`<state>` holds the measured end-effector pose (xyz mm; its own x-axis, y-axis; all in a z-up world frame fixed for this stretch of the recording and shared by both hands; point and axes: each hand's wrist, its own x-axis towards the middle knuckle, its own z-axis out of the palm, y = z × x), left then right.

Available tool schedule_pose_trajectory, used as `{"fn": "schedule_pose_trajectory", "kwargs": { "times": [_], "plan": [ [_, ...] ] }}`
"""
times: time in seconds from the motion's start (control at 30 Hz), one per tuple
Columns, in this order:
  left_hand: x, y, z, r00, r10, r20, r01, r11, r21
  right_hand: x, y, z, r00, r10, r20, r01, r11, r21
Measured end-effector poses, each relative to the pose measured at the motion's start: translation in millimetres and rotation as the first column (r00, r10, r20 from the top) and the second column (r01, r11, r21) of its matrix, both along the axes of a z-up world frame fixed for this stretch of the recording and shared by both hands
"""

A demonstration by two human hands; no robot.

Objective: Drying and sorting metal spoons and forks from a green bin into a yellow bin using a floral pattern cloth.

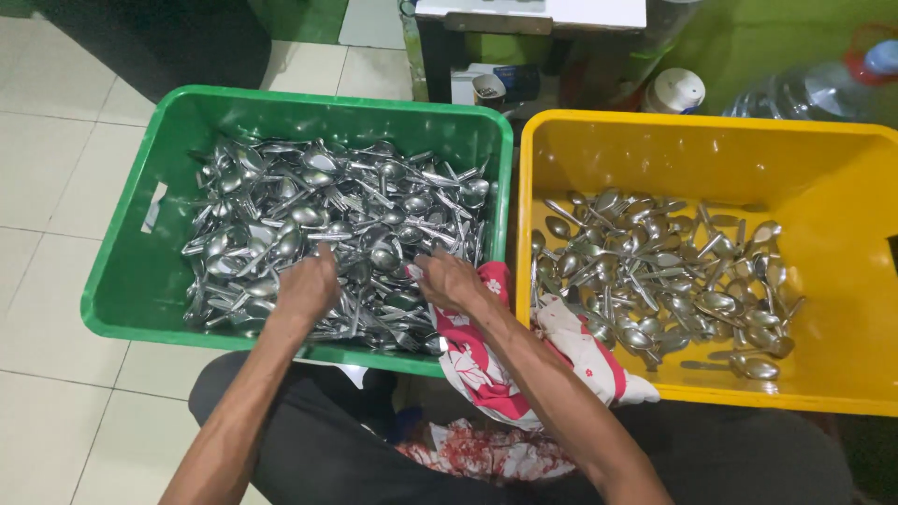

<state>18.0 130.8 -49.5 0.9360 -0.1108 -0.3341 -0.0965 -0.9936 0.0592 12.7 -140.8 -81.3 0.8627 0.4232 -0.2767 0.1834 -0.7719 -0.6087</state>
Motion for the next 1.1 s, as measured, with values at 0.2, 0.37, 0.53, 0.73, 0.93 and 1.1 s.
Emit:
{"fn": "schedule_pose_trajectory", "kwargs": {
  "times": [0.2, 0.37, 0.53, 0.73, 0.93, 1.1],
  "plan": [
    [-10.4, -33.6, 27.4, 0.982, 0.147, -0.116, -0.151, 0.988, -0.024, -5.0, 4.1, 22.3, 0.988, -0.133, 0.08, 0.09, 0.911, 0.403],
    [-20.8, -42.7, 29.1, 0.971, 0.198, -0.137, -0.235, 0.899, -0.37, -8.1, -5.3, 49.0, 0.935, -0.318, 0.159, 0.188, 0.822, 0.538],
    [-19.9, -55.0, 25.1, 0.921, 0.318, -0.225, -0.341, 0.377, -0.861, -11.6, -7.5, 59.9, 0.885, -0.464, 0.029, 0.35, 0.706, 0.615],
    [-37.4, -78.4, 79.4, 0.876, 0.449, -0.174, -0.369, 0.394, -0.842, -21.9, -33.3, 112.3, 0.82, -0.564, -0.099, 0.476, 0.576, 0.665],
    [-33.8, -78.2, 59.4, 0.912, 0.408, -0.049, -0.219, 0.38, -0.899, -82.7, -104.3, 243.3, 0.679, -0.639, -0.362, 0.544, 0.108, 0.832],
    [-41.9, -80.0, 76.9, 0.916, 0.395, -0.065, -0.196, 0.3, -0.933, -133.0, -130.7, 310.0, 0.819, -0.492, -0.294, 0.384, 0.09, 0.919]
  ]
}}
